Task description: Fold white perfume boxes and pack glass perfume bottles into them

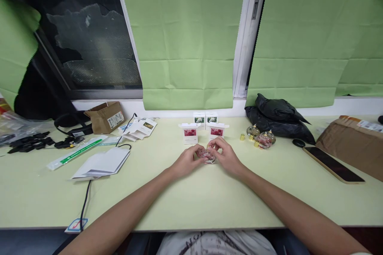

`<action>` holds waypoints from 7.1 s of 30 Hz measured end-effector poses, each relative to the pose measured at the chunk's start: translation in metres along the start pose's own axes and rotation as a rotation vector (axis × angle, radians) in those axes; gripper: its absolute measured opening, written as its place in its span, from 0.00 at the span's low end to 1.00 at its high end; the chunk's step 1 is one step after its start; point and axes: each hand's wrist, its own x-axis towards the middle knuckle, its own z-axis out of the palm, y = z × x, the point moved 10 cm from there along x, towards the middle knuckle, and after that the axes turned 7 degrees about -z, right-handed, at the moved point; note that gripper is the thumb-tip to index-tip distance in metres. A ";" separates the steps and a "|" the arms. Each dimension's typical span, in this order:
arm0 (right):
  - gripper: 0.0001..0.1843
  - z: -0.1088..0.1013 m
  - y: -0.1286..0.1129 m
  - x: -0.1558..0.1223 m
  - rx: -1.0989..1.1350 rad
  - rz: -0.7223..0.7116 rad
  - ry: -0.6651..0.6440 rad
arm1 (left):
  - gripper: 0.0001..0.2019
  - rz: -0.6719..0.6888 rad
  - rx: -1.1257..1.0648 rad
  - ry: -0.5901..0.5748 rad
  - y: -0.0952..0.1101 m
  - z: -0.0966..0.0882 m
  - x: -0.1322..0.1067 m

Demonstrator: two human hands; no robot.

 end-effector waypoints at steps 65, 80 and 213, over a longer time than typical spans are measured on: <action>0.14 -0.017 -0.039 -0.002 -0.323 -0.227 0.097 | 0.19 -0.023 0.082 0.021 -0.011 -0.004 0.000; 0.10 0.000 -0.037 -0.004 -0.312 -0.228 -0.019 | 0.20 -0.027 0.074 0.009 -0.001 -0.004 -0.002; 0.17 0.007 -0.012 -0.010 -0.203 -0.023 -0.129 | 0.12 0.042 0.085 -0.054 0.011 0.002 -0.006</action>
